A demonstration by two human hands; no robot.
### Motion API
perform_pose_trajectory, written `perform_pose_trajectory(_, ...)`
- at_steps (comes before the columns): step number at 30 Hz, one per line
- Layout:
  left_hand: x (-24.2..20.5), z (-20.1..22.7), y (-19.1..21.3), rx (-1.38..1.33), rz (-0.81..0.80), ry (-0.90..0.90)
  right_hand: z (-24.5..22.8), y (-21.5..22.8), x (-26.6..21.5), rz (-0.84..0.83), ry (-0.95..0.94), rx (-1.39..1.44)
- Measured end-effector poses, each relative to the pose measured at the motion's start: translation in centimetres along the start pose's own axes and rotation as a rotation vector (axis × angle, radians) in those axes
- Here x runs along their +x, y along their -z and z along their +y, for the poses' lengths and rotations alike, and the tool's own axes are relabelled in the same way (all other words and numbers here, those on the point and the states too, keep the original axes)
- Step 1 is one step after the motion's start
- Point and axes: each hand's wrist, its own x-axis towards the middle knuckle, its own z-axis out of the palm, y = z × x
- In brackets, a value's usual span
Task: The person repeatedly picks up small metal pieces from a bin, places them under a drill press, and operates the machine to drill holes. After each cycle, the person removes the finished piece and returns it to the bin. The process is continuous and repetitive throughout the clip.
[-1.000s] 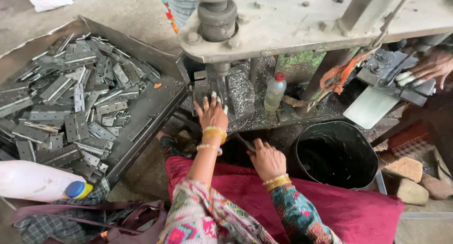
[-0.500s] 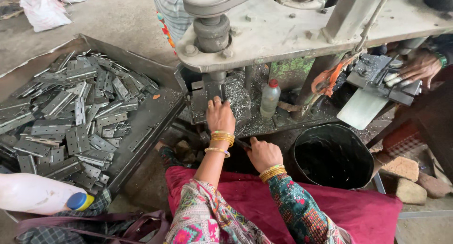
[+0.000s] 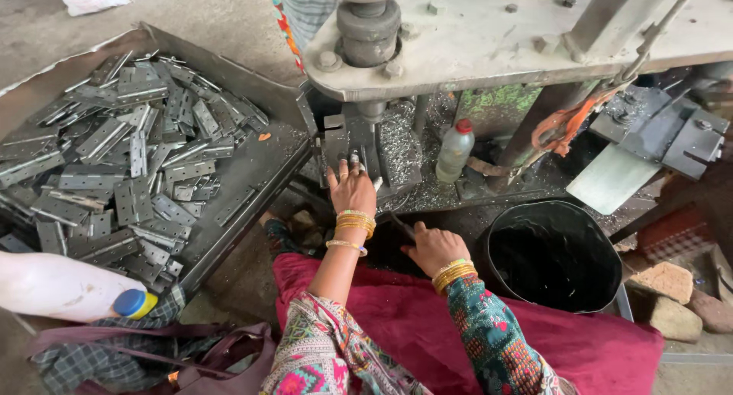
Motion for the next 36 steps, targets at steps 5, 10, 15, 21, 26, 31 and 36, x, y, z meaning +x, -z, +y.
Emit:
perform_pose_trajectory(5, 0.5, 0.4, -0.1, 0.037, -0.017, -0.014, 2.5, -5.8, -2.3, 0.022, -0.147, 0.213)
perform_pose_trajectory(10, -1.5, -0.1, 0.0, 0.044, -0.031, -0.024, 2.4, -7.7, -2.6, 0.045, -0.174, 0.2)
perform_pose_trajectory(15, -2.0, 0.4, 0.3, 0.086, 0.039, -0.046, 2.8, -6.2, -0.8, -0.001, -0.188, 0.095)
perform_pose_trajectory(21, -2.0, -0.1, 1.3, -0.038, -0.003, 0.015, 2.9, -10.3, -3.3, 0.126, -0.181, 0.238)
perform_pose_trajectory(26, -0.5, -0.3, 1.3, 0.03, -0.019, -0.013, 3.2, -8.6, -1.8, 0.105, -0.156, 0.205)
perform_pose_trajectory(31, 0.8, 0.2, -0.5, 0.107, -0.031, 0.028, 3.2, -7.9, -1.6, 0.101, -0.139, 0.165)
perform_pose_trajectory(36, 0.8, -0.5, -0.3, -0.028, 0.045, 0.024, 2.3, -8.7, -3.2, 0.063, -0.218, 0.221)
